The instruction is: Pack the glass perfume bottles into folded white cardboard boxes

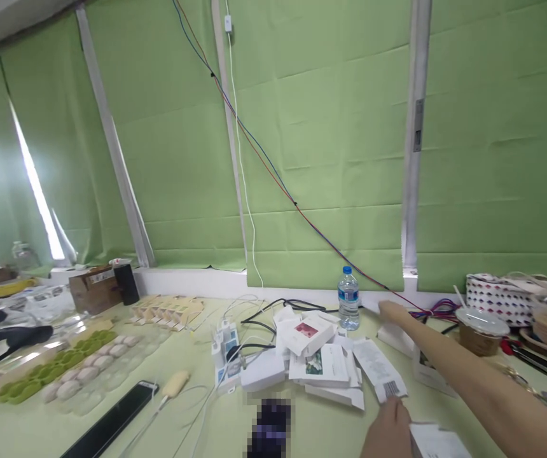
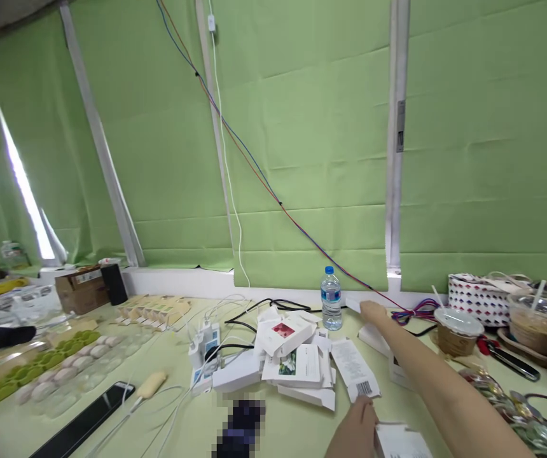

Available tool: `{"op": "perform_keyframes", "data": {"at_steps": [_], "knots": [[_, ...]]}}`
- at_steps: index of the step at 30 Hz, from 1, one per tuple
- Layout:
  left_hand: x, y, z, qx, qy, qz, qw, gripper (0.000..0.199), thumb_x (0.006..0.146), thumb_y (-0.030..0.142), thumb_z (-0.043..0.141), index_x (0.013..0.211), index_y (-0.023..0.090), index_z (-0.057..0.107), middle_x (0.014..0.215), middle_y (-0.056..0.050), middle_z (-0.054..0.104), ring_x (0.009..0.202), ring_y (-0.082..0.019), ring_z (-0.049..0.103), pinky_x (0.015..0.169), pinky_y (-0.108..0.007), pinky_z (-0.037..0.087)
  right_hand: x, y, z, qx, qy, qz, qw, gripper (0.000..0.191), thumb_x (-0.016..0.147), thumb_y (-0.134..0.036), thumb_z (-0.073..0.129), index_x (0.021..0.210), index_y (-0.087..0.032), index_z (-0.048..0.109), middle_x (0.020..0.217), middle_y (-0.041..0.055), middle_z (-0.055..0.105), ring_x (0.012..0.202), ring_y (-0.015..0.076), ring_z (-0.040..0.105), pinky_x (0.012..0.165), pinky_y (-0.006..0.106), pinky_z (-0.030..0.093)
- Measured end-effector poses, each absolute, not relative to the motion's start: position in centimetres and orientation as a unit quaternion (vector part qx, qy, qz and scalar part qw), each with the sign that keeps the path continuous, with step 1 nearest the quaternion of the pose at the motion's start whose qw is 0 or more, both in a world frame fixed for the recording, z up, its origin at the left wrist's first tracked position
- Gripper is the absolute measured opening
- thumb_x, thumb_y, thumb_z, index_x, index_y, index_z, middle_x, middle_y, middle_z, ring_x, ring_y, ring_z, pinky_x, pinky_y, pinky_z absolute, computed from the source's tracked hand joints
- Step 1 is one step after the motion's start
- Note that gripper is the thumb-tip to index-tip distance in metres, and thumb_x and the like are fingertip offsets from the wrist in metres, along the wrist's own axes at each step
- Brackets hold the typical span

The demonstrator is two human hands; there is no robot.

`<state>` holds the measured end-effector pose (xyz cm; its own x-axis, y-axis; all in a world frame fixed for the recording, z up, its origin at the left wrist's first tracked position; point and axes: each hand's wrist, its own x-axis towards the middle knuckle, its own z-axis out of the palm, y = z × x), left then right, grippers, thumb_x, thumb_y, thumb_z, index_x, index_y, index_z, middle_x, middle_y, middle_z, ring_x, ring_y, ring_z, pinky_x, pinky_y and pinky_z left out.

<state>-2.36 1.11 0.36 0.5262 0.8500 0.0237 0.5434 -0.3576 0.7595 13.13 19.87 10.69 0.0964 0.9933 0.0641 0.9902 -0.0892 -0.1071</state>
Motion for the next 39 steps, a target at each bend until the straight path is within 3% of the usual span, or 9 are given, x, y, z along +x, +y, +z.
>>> {"op": "perform_keyframes", "data": {"at_steps": [2,9,12,16,22,26,32,36,39], "knots": [[-2.7,1.0,0.6,0.831,0.416,0.207,0.307,0.087,0.059,0.047,0.074,0.133,0.011,0.047,0.139,-0.02,0.044,0.127,-0.041,0.04,0.106,-0.05,0.033,13.2,19.4,11.9,-0.741,-0.667,0.017,0.073,0.032,0.091,-0.032,0.058,0.12,-0.017,0.055,0.12,0.0075,0.059,0.1,0.0207,0.062,0.083,0.042,0.053],[-2.7,0.3,2.4,0.84,0.404,0.302,0.201,0.031,0.082,0.033,0.055,0.107,0.016,0.061,0.125,-0.016,0.055,0.121,-0.034,0.045,0.106,-0.049,0.034,14.0,11.5,16.0,-0.706,-0.671,-0.05,0.222,0.03,0.092,-0.031,0.056,0.119,-0.016,0.056,0.119,0.0079,0.06,0.101,0.0211,0.062,0.086,0.042,0.051],[-2.7,0.0,3.0,0.811,0.389,0.386,0.206,0.028,0.09,0.03,0.044,0.111,0.019,0.058,0.125,-0.014,0.053,0.12,-0.03,0.046,0.103,-0.048,0.037,14.3,4.9,14.7,-0.655,-0.694,-0.073,0.29,0.033,0.094,-0.021,0.044,0.127,-0.018,0.049,0.124,0.0105,0.059,0.112,0.0215,0.057,0.094,0.034,0.046],[-2.6,-0.1,3.0,0.808,0.394,0.381,0.217,0.027,0.088,0.036,0.049,0.107,0.021,0.059,0.122,-0.012,0.052,0.12,-0.03,0.044,0.102,-0.049,0.036,16.1,-2.6,9.7,-0.61,-0.697,-0.056,0.371,0.039,0.093,-0.024,0.04,0.132,-0.021,0.041,0.108,0.0078,0.067,0.089,0.0222,0.066,0.076,0.033,0.052],[-1.9,-0.1,2.4,0.797,0.44,0.316,0.267,0.032,0.072,0.043,0.067,0.094,0.021,0.06,0.119,-0.01,0.051,0.12,-0.033,0.041,0.101,-0.048,0.036,18.6,-6.6,5.0,-0.645,-0.678,-0.166,0.311,0.033,0.09,-0.025,0.046,0.122,-0.022,0.053,0.109,0.0127,0.061,0.099,0.0282,0.058,0.067,0.033,0.052],[-1.9,0.3,2.7,0.755,0.43,0.345,0.355,0.028,0.072,0.041,0.067,0.085,0.02,0.055,0.103,-0.005,0.046,0.102,-0.027,0.052,0.093,-0.041,0.045,18.0,-5.3,6.2,-0.606,-0.721,-0.154,0.299,0.024,0.095,-0.025,0.039,0.105,-0.02,0.06,0.098,0.0105,0.064,0.092,0.0248,0.059,0.073,0.034,0.049],[-2.6,0.3,3.7,0.668,0.395,0.469,0.422,0.039,0.069,0.052,0.07,0.087,0.021,0.053,0.115,-0.007,0.039,0.095,-0.024,0.058,0.078,-0.034,0.054,17.1,-2.6,6.5,-0.583,-0.75,-0.103,0.295,0.026,0.096,-0.021,0.038,0.081,-0.02,0.06,0.076,0.0037,0.065,0.07,0.0183,0.062,0.063,0.027,0.044],[-2.7,-0.3,4.4,0.664,0.378,0.517,0.386,0.034,0.072,0.051,0.068,0.081,0.021,0.054,0.124,-0.007,0.032,0.093,-0.022,0.06,0.073,-0.033,0.056,18.1,-3.1,4.8,-0.555,-0.79,-0.057,0.253,0.01,0.089,-0.023,0.05,0.092,-0.023,0.06,0.093,0.0048,0.062,0.083,0.0203,0.061,0.067,0.028,0.044],[-2.4,-0.9,5.1,0.65,0.389,0.555,0.344,0.032,0.073,0.051,0.066,0.081,0.021,0.059,0.128,-0.007,0.03,0.096,-0.023,0.06,0.073,-0.033,0.057,19.2,-3.4,3.8,-0.556,-0.804,-0.002,0.21,0.029,0.081,-0.019,0.057,0.109,-0.027,0.057,0.101,0.0045,0.059,0.093,0.0221,0.059,0.072,0.029,0.044]]}}
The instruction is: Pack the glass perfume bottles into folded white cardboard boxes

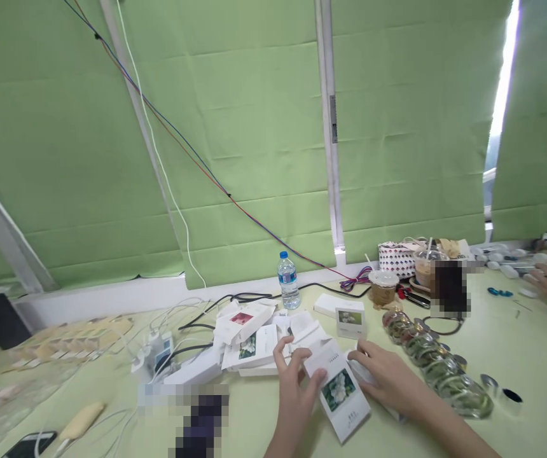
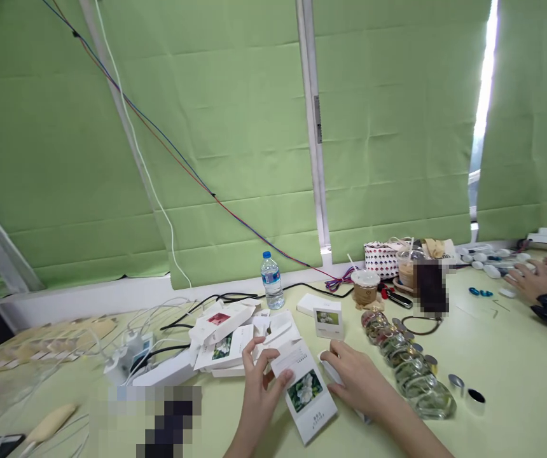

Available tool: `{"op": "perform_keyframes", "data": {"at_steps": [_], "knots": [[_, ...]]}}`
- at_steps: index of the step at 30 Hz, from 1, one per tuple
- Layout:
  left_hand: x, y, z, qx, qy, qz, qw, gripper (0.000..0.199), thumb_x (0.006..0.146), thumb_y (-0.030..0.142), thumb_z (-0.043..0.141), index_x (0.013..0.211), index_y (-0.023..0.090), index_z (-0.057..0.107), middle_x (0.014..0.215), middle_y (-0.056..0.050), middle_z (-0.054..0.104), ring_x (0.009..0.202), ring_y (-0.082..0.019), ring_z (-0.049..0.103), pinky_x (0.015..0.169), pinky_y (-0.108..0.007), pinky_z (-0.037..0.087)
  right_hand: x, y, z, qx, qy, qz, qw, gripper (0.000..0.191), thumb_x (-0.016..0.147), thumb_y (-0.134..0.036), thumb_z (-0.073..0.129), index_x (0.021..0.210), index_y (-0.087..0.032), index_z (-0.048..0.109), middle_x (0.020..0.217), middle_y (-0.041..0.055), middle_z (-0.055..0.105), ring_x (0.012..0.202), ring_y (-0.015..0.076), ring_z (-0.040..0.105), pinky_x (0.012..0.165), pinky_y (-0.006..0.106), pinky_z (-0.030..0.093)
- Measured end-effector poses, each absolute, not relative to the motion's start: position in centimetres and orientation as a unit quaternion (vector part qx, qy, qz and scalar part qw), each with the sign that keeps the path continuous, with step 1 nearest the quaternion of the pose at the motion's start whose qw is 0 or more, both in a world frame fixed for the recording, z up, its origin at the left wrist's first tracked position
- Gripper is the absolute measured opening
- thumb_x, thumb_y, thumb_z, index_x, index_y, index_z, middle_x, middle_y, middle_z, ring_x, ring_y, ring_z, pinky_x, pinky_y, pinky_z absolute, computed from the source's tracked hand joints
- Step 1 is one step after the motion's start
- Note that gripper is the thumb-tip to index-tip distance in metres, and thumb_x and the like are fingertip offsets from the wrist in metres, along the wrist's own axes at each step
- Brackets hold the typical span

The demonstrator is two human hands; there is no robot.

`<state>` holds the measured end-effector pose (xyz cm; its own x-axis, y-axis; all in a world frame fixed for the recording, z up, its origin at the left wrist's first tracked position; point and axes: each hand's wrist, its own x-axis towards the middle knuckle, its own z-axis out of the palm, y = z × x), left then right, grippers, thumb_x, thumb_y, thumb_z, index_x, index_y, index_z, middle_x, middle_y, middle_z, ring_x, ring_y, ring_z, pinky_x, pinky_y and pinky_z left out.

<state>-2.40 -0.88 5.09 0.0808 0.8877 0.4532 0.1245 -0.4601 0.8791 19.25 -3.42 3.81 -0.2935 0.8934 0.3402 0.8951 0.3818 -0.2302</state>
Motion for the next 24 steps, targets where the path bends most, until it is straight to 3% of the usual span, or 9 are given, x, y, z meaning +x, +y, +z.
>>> {"op": "perform_keyframes", "data": {"at_steps": [4,9,13,16,24], "knots": [[-2.6,-1.0,5.3,0.637,0.388,0.583,0.323,0.034,0.077,0.052,0.063,0.091,0.021,0.061,0.134,-0.009,0.031,0.104,-0.026,0.059,0.079,-0.035,0.056,19.8,-3.1,3.3,-0.577,-0.799,0.022,0.165,0.048,0.073,-0.008,0.057,0.117,-0.026,0.055,0.106,0.0047,0.059,0.099,0.0229,0.057,0.078,0.029,0.042],[-3.4,-0.2,4.9,0.689,0.394,0.516,0.322,0.035,0.08,0.049,0.061,0.104,0.024,0.063,0.112,-0.008,0.057,0.109,-0.029,0.056,0.088,-0.04,0.051,18.5,-3.2,3.8,-0.55,-0.819,-0.038,0.159,0.035,0.081,-0.001,0.05,0.106,-0.024,0.058,0.103,0.0027,0.061,0.092,0.0193,0.057,0.075,0.027,0.041],[-3.2,-0.3,5.0,0.7,0.394,0.494,0.332,0.04,0.08,0.05,0.06,0.112,0.026,0.063,0.108,-0.007,0.061,0.104,-0.028,0.058,0.089,-0.042,0.049,18.0,-3.5,4.3,-0.549,-0.817,-0.075,0.158,0.029,0.088,-0.002,0.046,0.104,-0.023,0.058,0.1,0.0025,0.062,0.09,0.0176,0.058,0.072,0.025,0.041],[-2.9,-0.4,4.9,0.698,0.411,0.483,0.333,0.043,0.076,0.052,0.063,0.111,0.027,0.065,0.11,-0.007,0.062,0.11,-0.031,0.056,0.092,-0.043,0.047,18.2,-3.3,4.2,-0.569,-0.803,-0.085,0.155,0.027,0.09,-0.006,0.048,0.109,-0.024,0.058,0.104,0.0049,0.061,0.094,0.0201,0.057,0.074,0.027,0.041],[-3.0,0.0,3.4,0.745,0.385,0.436,0.326,0.039,0.084,0.042,0.056,0.12,0.027,0.059,0.133,-0.008,0.055,0.141,-0.035,0.02,0.112,-0.055,0.018,18.5,-2.3,3.2,-0.613,-0.771,-0.111,0.133,0.021,0.089,-0.006,0.051,0.102,-0.021,0.06,0.103,0.0077,0.063,0.095,0.0234,0.058,0.073,0.03,0.039]]}}
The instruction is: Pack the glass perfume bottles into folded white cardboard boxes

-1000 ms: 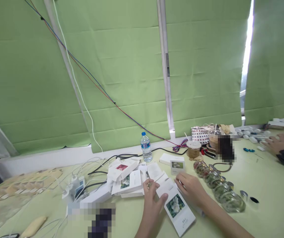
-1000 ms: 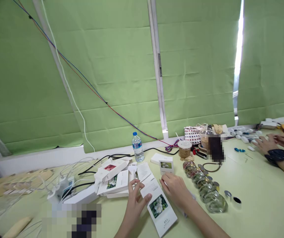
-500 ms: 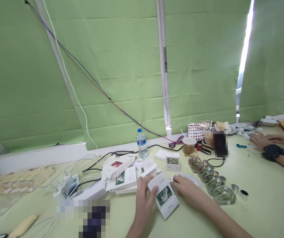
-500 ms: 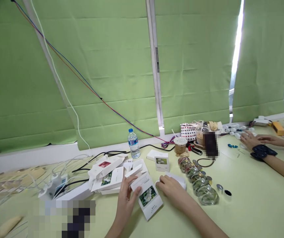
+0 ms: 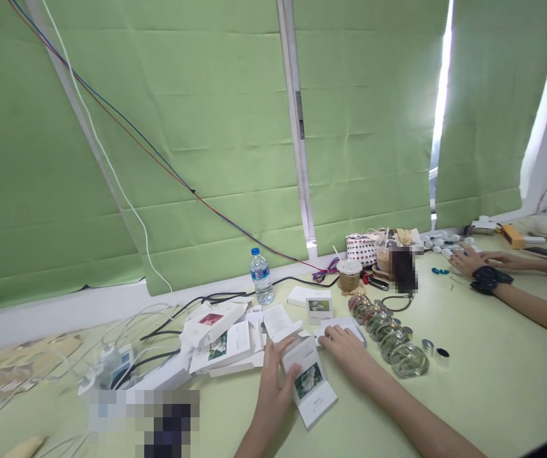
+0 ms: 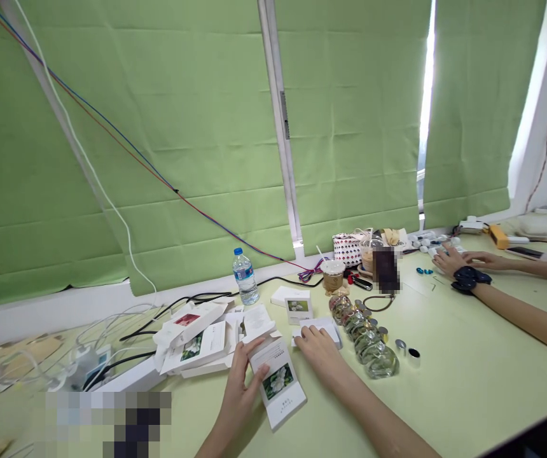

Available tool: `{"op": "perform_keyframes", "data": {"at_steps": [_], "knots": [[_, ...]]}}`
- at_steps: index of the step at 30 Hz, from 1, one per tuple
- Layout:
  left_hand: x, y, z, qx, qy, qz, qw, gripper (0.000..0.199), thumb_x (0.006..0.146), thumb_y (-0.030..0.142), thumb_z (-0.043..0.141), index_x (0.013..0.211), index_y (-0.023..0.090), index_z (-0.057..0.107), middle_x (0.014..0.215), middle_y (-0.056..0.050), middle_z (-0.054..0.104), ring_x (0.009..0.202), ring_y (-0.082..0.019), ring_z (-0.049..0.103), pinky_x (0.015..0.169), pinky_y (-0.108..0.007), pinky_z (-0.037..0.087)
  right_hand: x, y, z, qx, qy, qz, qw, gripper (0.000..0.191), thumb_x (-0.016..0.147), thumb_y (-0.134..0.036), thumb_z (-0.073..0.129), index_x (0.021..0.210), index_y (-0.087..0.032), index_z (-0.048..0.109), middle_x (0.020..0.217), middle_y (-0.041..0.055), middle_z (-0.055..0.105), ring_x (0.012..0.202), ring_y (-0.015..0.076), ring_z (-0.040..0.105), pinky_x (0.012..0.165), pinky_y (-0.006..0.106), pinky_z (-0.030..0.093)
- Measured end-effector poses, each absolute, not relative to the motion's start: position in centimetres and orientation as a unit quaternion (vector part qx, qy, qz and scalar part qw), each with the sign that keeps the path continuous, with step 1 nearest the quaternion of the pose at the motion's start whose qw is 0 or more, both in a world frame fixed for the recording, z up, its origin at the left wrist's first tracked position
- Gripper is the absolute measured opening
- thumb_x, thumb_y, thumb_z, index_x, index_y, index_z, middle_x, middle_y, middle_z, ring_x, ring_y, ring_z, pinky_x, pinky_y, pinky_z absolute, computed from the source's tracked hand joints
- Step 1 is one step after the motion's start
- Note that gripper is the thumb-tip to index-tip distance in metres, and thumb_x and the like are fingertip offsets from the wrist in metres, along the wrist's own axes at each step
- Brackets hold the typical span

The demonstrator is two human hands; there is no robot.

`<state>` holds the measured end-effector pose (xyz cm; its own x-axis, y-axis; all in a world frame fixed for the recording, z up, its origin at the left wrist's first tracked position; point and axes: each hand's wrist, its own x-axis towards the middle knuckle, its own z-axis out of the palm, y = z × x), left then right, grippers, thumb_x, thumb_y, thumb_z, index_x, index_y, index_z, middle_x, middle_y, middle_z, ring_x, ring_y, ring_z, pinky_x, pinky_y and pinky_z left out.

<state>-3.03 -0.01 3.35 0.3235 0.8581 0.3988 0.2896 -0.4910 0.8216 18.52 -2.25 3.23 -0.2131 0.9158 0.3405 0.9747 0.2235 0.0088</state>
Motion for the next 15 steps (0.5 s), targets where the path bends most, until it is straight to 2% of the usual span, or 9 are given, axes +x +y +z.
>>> {"op": "perform_keyframes", "data": {"at_steps": [2,4,8,11,13,15], "knots": [[-3.1,0.1,3.1,0.749,0.385,0.428,0.327,0.039,0.085,0.04,0.055,0.122,0.026,0.057,0.136,-0.009,0.052,0.143,-0.035,0.017,0.112,-0.057,0.016,18.5,-2.3,3.2,-0.615,-0.77,-0.11,0.132,0.023,0.089,-0.005,0.05,0.103,-0.02,0.06,0.104,0.0075,0.063,0.096,0.0235,0.058,0.074,0.031,0.04],[-3.1,0.1,3.0,0.751,0.38,0.43,0.329,0.04,0.086,0.038,0.055,0.123,0.026,0.055,0.136,-0.009,0.051,0.141,-0.035,0.019,0.112,-0.057,0.018,18.5,-2.4,3.3,-0.614,-0.77,-0.106,0.135,0.026,0.088,-0.004,0.05,0.105,-0.021,0.06,0.105,0.0069,0.063,0.098,0.0235,0.057,0.075,0.031,0.04],[-2.8,0.1,3.1,0.745,0.332,0.446,0.368,0.045,0.087,0.036,0.056,0.129,0.026,0.048,0.133,-0.01,0.051,0.128,-0.031,0.044,0.106,-0.048,0.035,18.3,-2.6,3.0,-0.617,-0.765,-0.097,0.155,0.03,0.086,-0.008,0.052,0.112,-0.022,0.057,0.113,0.0087,0.061,0.106,0.0262,0.054,0.08,0.034,0.041],[-2.5,-0.5,3.1,0.719,0.3,0.434,0.452,0.059,0.086,0.03,0.057,0.139,0.027,0.032,0.143,-0.011,0.041,0.121,-0.026,0.051,0.102,-0.041,0.041,18.4,-2.5,2.6,-0.619,-0.761,-0.087,0.175,0.034,0.084,-0.012,0.056,0.117,-0.021,0.056,0.116,0.0105,0.06,0.108,0.0284,0.053,0.082,0.036,0.041],[-2.3,-0.9,3.0,0.705,0.287,0.417,0.497,0.065,0.086,0.026,0.056,0.142,0.028,0.024,0.148,-0.011,0.035,0.12,-0.025,0.052,0.102,-0.04,0.042,18.6,-2.5,2.3,-0.615,-0.762,-0.077,0.186,0.03,0.084,-0.012,0.055,0.112,-0.022,0.059,0.112,0.0095,0.062,0.104,0.0277,0.056,0.081,0.035,0.041],[-2.2,-1.3,3.0,0.702,0.281,0.411,0.51,0.065,0.085,0.024,0.056,0.141,0.028,0.023,0.148,-0.01,0.035,0.119,-0.024,0.053,0.102,-0.04,0.041,18.7,-2.4,2.1,-0.611,-0.763,-0.067,0.198,0.024,0.086,-0.011,0.052,0.104,-0.023,0.062,0.107,0.0081,0.064,0.099,0.0264,0.058,0.08,0.034,0.041]]}}
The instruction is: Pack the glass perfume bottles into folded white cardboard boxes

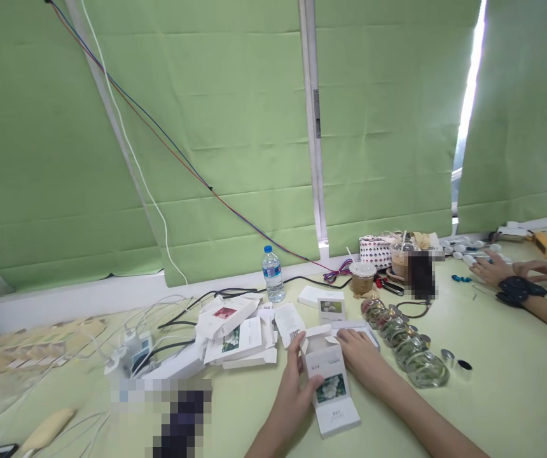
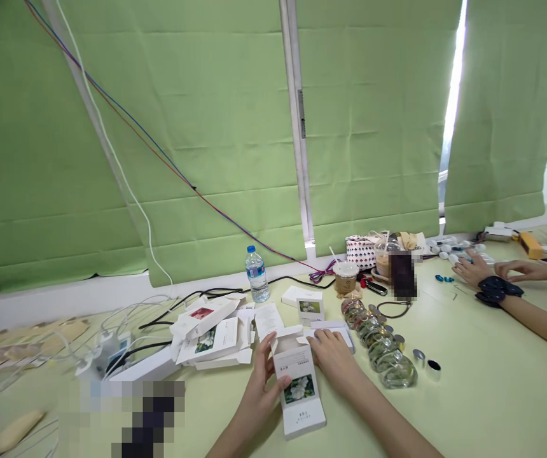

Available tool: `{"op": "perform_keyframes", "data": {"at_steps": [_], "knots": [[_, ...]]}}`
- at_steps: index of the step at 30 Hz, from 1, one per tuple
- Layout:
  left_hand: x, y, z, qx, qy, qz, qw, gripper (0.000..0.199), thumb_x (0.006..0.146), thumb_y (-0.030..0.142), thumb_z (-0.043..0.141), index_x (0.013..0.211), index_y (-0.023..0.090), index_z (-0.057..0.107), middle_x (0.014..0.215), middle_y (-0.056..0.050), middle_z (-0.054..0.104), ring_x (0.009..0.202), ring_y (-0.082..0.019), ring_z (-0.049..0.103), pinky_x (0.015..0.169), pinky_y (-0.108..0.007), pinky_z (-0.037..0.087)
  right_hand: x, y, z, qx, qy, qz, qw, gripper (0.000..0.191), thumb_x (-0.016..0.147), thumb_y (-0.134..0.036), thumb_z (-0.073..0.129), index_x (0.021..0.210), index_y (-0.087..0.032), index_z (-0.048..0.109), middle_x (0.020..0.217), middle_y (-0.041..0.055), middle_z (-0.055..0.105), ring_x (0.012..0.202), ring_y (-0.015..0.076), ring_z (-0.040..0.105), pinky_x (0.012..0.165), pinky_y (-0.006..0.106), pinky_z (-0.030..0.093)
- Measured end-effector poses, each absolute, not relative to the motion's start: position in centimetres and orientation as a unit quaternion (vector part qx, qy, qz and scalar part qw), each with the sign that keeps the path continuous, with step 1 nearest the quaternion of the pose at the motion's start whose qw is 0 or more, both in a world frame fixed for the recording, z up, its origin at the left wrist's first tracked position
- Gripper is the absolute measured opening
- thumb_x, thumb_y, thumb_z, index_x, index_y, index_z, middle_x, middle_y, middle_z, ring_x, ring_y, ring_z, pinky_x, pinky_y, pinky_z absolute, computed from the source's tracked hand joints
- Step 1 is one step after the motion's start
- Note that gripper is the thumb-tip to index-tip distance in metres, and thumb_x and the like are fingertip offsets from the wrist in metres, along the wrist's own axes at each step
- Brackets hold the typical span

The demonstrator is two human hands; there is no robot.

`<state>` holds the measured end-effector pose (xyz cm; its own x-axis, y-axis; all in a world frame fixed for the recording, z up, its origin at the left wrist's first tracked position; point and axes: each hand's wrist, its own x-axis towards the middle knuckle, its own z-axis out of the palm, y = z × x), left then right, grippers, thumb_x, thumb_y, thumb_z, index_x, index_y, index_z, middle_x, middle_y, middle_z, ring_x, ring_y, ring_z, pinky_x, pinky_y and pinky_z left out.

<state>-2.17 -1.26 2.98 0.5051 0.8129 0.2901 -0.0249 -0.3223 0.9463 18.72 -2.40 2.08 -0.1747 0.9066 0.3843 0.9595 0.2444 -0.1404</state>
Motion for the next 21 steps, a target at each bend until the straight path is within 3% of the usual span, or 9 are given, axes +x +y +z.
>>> {"op": "perform_keyframes", "data": {"at_steps": [2,6,12,16,21], "knots": [[-2.1,-1.3,2.9,0.698,0.286,0.419,0.505,0.062,0.085,0.023,0.057,0.138,0.028,0.025,0.144,-0.011,0.038,0.119,-0.024,0.053,0.103,-0.04,0.041,18.8,-2.4,2.1,-0.61,-0.76,-0.058,0.218,0.024,0.088,-0.009,0.048,0.101,-0.022,0.064,0.107,0.0082,0.065,0.098,0.0261,0.059,0.08,0.035,0.042],[-2.0,-0.6,2.6,0.67,0.317,0.459,0.491,0.055,0.082,0.023,0.059,0.129,0.026,0.031,0.136,-0.012,0.045,0.116,-0.026,0.054,0.098,-0.042,0.043,18.5,-2.6,2.9,-0.616,-0.736,-0.044,0.279,0.029,0.096,-0.014,0.036,0.113,-0.022,0.058,0.113,0.0085,0.064,0.102,0.0229,0.06,0.082,0.033,0.045],[-2.5,-0.1,2.2,0.689,0.326,0.475,0.441,0.039,0.082,0.021,0.059,0.118,0.023,0.045,0.123,-0.011,0.053,0.111,-0.026,0.055,0.096,-0.041,0.044,18.0,-3.3,3.5,-0.483,-0.722,0.027,0.494,0.027,0.098,-0.026,0.035,0.114,-0.025,0.057,0.104,0.0064,0.06,0.097,0.0194,0.06,0.081,0.028,0.049],[-2.6,-0.2,1.6,0.714,0.315,0.447,0.437,0.038,0.083,0.021,0.058,0.119,0.021,0.048,0.128,-0.012,0.051,0.115,-0.027,0.052,0.099,-0.043,0.042,17.8,-3.3,3.1,-0.44,-0.732,0.027,0.519,0.025,0.097,-0.025,0.04,0.105,-0.025,0.064,0.092,0.0058,0.057,0.084,0.0186,0.06,0.07,0.026,0.049],[-2.6,-0.1,1.2,0.728,0.307,0.425,0.443,0.039,0.083,0.018,0.058,0.12,0.021,0.047,0.132,-0.013,0.049,0.119,-0.027,0.05,0.102,-0.043,0.04,17.9,-3.3,3.0,-0.43,-0.709,0.048,0.556,0.02,0.096,-0.022,0.043,0.103,-0.025,0.062,0.09,0.0051,0.059,0.082,0.0184,0.059,0.069,0.027,0.047]]}}
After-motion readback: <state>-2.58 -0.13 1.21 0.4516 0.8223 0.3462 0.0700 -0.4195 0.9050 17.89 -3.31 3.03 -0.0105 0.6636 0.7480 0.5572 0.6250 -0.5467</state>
